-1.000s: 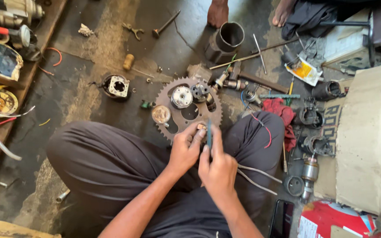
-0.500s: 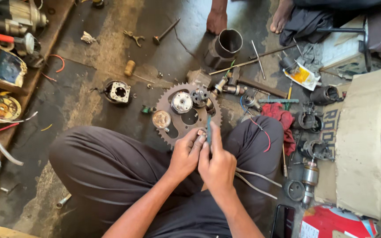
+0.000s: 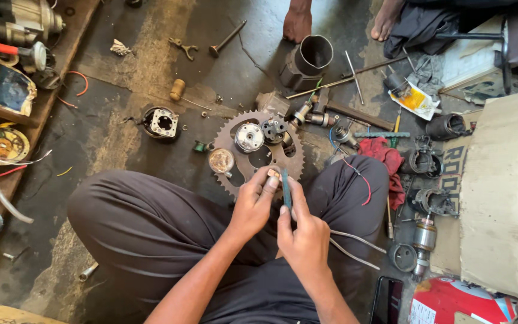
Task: The person sits on the floor and uses a blue metal file to smooth the edges of a small cylindrical metal part. They hold the part in their left hand and file it with their right hand, repeatedly rotating the part to work on different sides.
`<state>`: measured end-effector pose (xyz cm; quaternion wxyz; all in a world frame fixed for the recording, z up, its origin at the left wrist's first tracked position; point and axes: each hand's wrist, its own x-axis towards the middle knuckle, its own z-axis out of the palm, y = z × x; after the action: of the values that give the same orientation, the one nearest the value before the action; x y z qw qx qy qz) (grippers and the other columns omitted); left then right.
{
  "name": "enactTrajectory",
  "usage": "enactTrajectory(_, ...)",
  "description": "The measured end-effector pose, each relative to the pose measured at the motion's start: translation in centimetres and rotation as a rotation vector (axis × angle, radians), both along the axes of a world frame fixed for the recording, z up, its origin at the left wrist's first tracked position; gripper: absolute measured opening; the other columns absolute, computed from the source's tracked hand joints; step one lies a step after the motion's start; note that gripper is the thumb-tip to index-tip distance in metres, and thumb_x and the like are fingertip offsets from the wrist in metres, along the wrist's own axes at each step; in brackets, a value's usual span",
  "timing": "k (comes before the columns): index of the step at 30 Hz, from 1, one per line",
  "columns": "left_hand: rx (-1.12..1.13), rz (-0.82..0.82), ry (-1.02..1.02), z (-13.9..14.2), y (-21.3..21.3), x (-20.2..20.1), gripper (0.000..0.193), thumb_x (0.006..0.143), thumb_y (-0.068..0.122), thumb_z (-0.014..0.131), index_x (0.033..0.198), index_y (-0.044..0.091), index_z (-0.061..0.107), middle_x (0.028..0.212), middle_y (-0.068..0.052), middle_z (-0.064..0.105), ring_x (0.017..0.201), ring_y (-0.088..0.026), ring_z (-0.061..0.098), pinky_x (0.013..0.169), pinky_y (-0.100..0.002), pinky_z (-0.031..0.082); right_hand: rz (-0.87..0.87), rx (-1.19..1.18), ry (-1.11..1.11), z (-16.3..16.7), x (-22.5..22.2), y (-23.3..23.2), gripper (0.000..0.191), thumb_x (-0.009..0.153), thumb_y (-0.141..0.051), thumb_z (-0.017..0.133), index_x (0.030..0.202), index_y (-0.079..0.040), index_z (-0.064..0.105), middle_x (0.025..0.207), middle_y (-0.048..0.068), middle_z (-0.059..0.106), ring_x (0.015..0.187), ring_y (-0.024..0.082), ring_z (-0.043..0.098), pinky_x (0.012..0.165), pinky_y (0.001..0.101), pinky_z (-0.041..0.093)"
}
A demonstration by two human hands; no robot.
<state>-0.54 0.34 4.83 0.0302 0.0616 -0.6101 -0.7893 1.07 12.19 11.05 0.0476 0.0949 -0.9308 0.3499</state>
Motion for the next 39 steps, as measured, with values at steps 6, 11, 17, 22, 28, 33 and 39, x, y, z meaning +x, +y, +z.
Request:
enactTrajectory(6,-0.186,-0.08,0.049,-0.5,-0.1,0.2,0.025,0.106,0.019,0.055,0.12,0.0,0.063,0.092,-0.008,0.072,0.083,-0.012,0.066,0.076,-0.03,0.054,-0.045,0.038,-0.042,-0.4,-0.9,-0.1,0.054,0.093,-0.012,0.063,0.146,-0.013,0.053,0.068,0.02,0.069,0.061,0.039,0.07,0.055,0.0481,0.051)
enactTrajectory(11,-0.122,-0.052,0.0,-0.7,-0.1,0.1,0.023,0.105,0.019,0.054,0.117,0.0,0.062,0.089,-0.01,0.07,0.081,-0.012,0.063,0.074,-0.031,0.053,0.07,0.018,0.168,-0.7,-0.4,0.1,0.055,0.093,-0.011,0.062,0.147,-0.009,0.051,0.082,0.021,0.071,0.068,0.038,0.072,0.057,0.0449,0.054)
enactTrajectory(17,-0.185,-0.095,0.037,-0.4,-0.1,0.3,0.021,0.105,0.018,0.054,0.113,0.0,0.061,0.088,-0.01,0.07,0.079,-0.013,0.063,0.073,-0.032,0.052,-0.03,0.057,-0.001,-0.9,-0.8,0.3,0.052,0.094,-0.012,0.064,0.145,-0.011,0.055,0.069,0.021,0.069,0.06,0.038,0.07,0.055,0.047,0.051)
enactTrajectory(22,-0.204,-0.062,0.003,-1.0,-0.2,0.0,0.021,0.104,0.02,0.054,0.11,0.001,0.062,0.084,-0.011,0.068,0.075,-0.015,0.062,0.071,-0.033,0.052,0.04,-0.011,0.112,-1.2,-0.4,0.3,0.052,0.093,-0.012,0.061,0.144,-0.008,0.054,0.079,0.019,0.073,0.063,0.037,0.071,0.053,0.0452,0.053)
enactTrajectory(28,-0.201,-0.062,0.07,-1.6,0.0,-0.2,0.02,0.105,0.018,0.055,0.105,-0.001,0.062,0.084,-0.012,0.068,0.076,-0.016,0.06,0.071,-0.033,0.052,-0.016,-0.005,0.059,-1.4,-1.1,0.4,0.052,0.092,-0.012,0.064,0.143,-0.012,0.056,0.074,0.022,0.07,0.064,0.039,0.071,0.055,0.0471,0.053)
enactTrajectory(33,-0.18,-0.077,-0.007,-1.3,-0.2,-0.3,0.022,0.101,0.019,0.054,0.109,0.001,0.064,0.082,-0.009,0.07,0.074,-0.014,0.063,0.069,-0.032,0.052,0.019,-0.027,0.105,-1.4,-0.9,0.3,0.053,0.089,-0.011,0.063,0.142,-0.012,0.056,0.075,0.02,0.072,0.064,0.038,0.072,0.054,0.0463,0.053)
enactTrajectory(39,-0.076,-0.088,0.045,-1.2,0.0,-0.2,0.023,0.103,0.018,0.055,0.112,0.0,0.065,0.084,-0.009,0.068,0.078,-0.011,0.058,0.07,-0.031,0.051,-0.003,0.024,0.12,-1.7,-0.9,0.3,0.051,0.091,-0.013,0.064,0.142,-0.013,0.057,0.069,0.021,0.069,0.06,0.038,0.07,0.055,0.0471,0.053)
